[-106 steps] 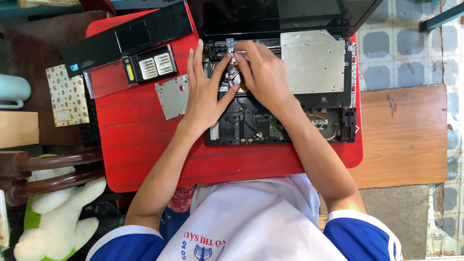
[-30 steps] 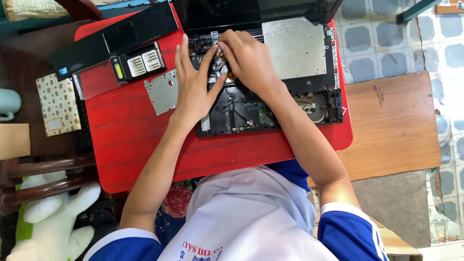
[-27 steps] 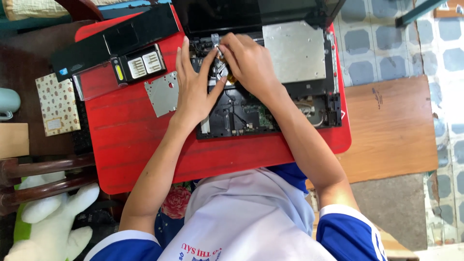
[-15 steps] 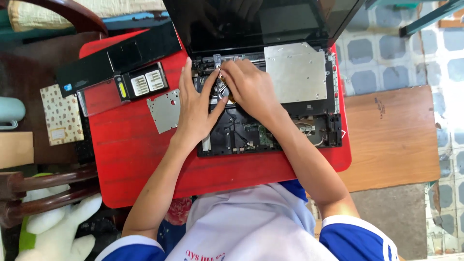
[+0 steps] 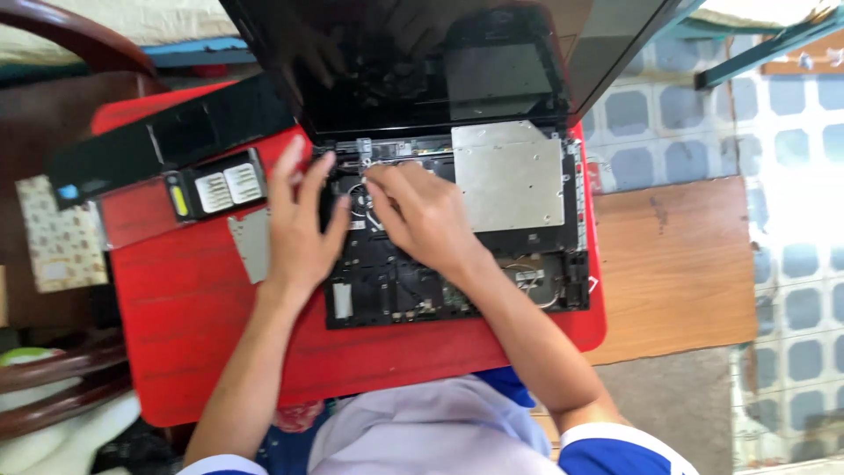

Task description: A person is repairing a laptop by manipulating internal components, specifically ribbon cables and connectors.

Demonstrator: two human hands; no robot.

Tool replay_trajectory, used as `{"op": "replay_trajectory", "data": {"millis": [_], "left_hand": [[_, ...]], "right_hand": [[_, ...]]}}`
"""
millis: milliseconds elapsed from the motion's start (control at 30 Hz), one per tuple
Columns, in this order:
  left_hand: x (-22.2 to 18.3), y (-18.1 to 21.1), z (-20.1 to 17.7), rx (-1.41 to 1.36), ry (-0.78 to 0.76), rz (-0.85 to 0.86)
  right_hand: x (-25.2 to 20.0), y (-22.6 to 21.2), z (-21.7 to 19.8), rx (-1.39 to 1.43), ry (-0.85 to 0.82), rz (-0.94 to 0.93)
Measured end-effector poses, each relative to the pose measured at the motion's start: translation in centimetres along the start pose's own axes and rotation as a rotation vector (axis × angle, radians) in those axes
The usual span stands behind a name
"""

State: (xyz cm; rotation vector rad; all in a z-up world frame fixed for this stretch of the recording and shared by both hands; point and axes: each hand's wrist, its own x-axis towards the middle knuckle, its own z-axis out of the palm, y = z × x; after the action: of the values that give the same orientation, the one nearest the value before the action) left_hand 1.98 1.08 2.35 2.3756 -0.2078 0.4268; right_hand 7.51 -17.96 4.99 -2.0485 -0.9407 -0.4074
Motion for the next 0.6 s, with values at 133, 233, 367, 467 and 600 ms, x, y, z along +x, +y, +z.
{"op": "replay_trajectory", "data": {"millis": [133,233,367,467,600], "left_hand": [[0.6,-1.1,-0.9,0.081,0.119,0.123],[0.6,-1.0,-1.3,0.095,0.167,0.147],[0.3,-1.0,-1.7,0.181,0.180,0.220],[-0.2,-1.1,-1.1,0.182,0.182,0.453],[-0.1,-0.4,-0.4,0.198,0.137,0.593]], "right_hand": [[-0.1,0.1,0.1,0.083,0.076,0.044],[0.1,0.1,-0.3,0.131,0.077,0.063],[0.2,0.2,0.3,0.174,0.031,0.200],[-0.1,0.8,1.2,0.207,0.041,0.246],[-0.2,1.6,2.0,0.182,-0.006,0.258]]}}
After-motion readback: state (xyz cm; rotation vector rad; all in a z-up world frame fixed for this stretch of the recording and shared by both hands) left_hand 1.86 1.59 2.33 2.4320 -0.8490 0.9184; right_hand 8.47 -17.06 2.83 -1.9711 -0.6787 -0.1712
